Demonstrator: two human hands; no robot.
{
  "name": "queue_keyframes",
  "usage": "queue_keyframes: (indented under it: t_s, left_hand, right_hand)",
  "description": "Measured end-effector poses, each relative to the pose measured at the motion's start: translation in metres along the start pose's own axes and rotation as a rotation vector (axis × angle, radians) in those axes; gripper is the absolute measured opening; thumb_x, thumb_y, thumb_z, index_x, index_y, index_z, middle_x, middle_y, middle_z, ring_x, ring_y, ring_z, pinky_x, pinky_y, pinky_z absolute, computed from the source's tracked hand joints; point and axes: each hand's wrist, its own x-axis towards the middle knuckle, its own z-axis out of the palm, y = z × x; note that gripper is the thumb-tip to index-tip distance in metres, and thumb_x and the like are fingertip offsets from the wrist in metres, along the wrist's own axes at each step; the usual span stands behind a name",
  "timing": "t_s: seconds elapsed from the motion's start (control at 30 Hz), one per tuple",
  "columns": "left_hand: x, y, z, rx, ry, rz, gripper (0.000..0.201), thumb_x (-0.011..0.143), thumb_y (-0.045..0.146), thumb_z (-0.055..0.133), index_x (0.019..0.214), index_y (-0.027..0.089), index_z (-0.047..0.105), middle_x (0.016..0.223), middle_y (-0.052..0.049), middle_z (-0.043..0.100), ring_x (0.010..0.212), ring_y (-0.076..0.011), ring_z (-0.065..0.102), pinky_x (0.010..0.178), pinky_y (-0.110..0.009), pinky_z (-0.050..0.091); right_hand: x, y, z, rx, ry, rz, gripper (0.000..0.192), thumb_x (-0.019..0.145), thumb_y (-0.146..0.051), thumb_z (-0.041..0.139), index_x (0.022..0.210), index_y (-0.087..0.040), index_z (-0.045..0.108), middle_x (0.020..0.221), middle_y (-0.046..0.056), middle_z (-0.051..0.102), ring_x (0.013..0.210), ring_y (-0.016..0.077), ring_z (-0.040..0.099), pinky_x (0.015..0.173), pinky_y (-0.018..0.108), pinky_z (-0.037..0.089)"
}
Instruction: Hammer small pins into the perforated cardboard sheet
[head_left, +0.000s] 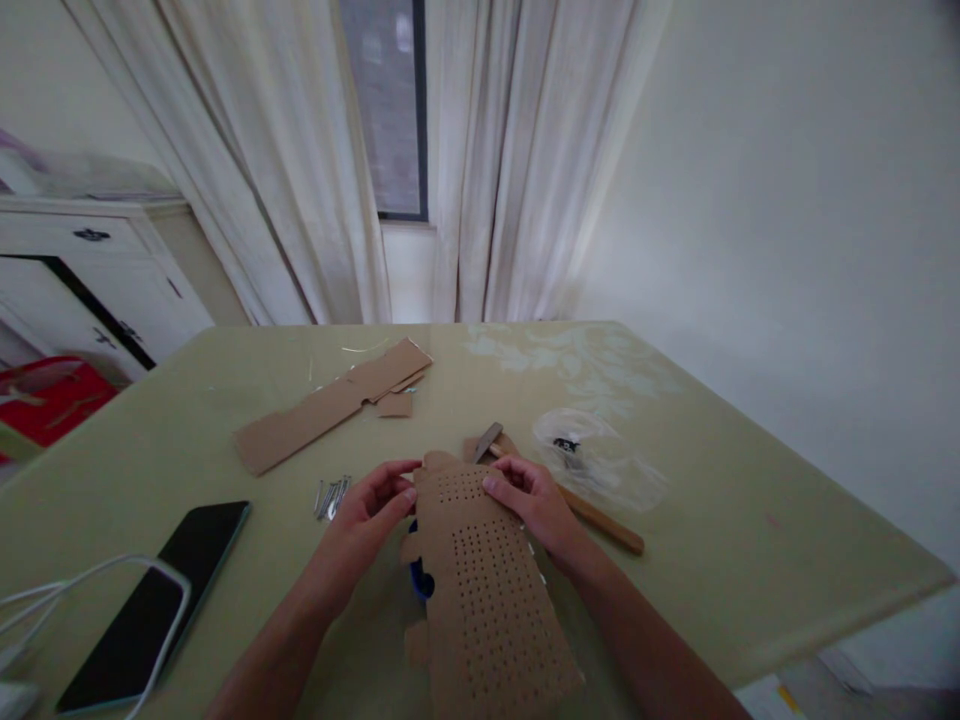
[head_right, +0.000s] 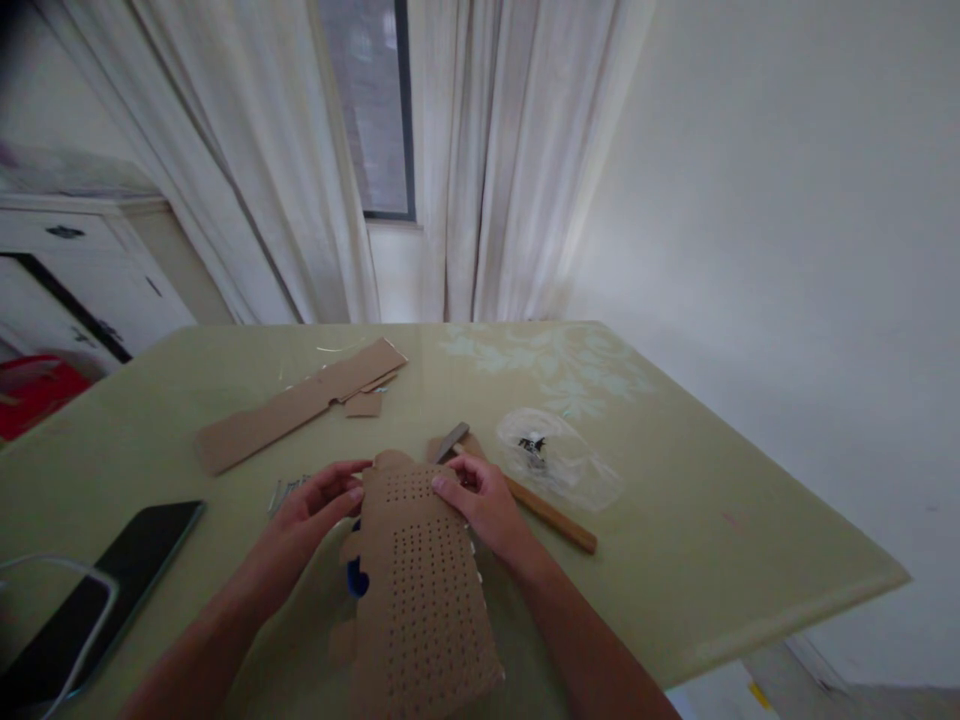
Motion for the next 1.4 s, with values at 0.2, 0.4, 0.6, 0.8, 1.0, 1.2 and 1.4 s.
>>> queue_keyframes:
  t_s: [0.2,0.4,0.6,0.8,1.0,1.2,1.4]
  left_hand:
    - [-0.001,0.004,-0.003,0.061,0.026,0.03,0.052,0.083,0.055,0.083,0.124,0.022,0.078,0.09,-0.004,0.071,0.085,-0.0212,0.069,0.075,-0.031,0.055]
    - [-0.003,0.01,-0.004,0.129,0.017,0.029,0.052,0.081,0.055,0.082,0.121,0.022,0.078,0.084,-0.003,0.07,0.077,-0.0192,0.066,0.07,-0.029,0.053]
    - [0.007,0.017,-0.048,0.406,0.344,0.078,0.052,0.083,0.061,0.068,0.115,0.02,0.076,0.088,-0.007,0.076,0.073,-0.0224,0.067,0.066,-0.033,0.052]
    - [0.013,0.006,-0.095,1.181,0.523,-0.148,0.033,0.095,0.05,0.053,0.102,0.024,0.072,0.107,-0.014,0.08,0.093,-0.0394,0.074,0.076,-0.047,0.049]
    - [0.012,0.0,-0.093,1.321,0.373,-0.28,0.036,0.102,0.046,0.041,0.1,0.022,0.069,0.116,-0.018,0.078,0.102,-0.0401,0.075,0.08,-0.047,0.052]
    - [0.013,0.004,-0.094,1.311,0.327,-0.285,0.034,0.099,0.042,0.045,0.102,0.021,0.072,0.115,-0.017,0.079,0.105,-0.0402,0.075,0.082,-0.047,0.053]
    - [0.013,0.004,-0.092,1.314,0.351,-0.286,0.034,0.099,0.042,0.048,0.097,0.021,0.073,0.11,-0.017,0.08,0.106,-0.0413,0.075,0.082,-0.048,0.053]
  right_hand:
    - [-0.001,0.001,0.0,0.008,-0.018,-0.001,0.043,0.08,-0.064,0.087,0.086,-0.023,0.074,0.078,0.0,0.065,0.072,0.0172,0.056,0.067,0.03,0.039]
    - [-0.002,-0.001,0.0,-0.029,-0.039,0.022,0.045,0.081,-0.066,0.084,0.084,-0.022,0.078,0.074,0.001,0.066,0.066,0.0159,0.053,0.062,0.03,0.035]
    - [0.0,-0.002,0.0,-0.06,0.025,-0.026,0.051,0.085,-0.072,0.077,0.084,-0.021,0.078,0.071,0.001,0.062,0.062,0.0155,0.05,0.057,0.03,0.035]
    - [0.006,-0.002,-0.015,-0.186,0.223,-0.076,0.056,0.095,-0.074,0.059,0.094,-0.021,0.077,0.07,0.002,0.062,0.056,0.0162,0.05,0.052,0.031,0.037]
    - [0.013,0.008,-0.036,-0.658,0.341,-0.22,0.029,0.095,-0.048,0.068,0.104,-0.021,0.074,0.095,0.009,0.075,0.082,0.024,0.066,0.081,0.039,0.052]
    - [0.016,0.022,-0.043,-0.893,0.288,-0.22,0.018,0.098,-0.035,0.067,0.108,-0.02,0.072,0.112,0.013,0.073,0.103,0.03,0.07,0.095,0.044,0.054]
    - [0.016,0.022,-0.042,-0.911,0.234,-0.18,0.015,0.099,-0.033,0.068,0.108,-0.021,0.072,0.112,0.012,0.072,0.105,0.0307,0.07,0.095,0.045,0.055]
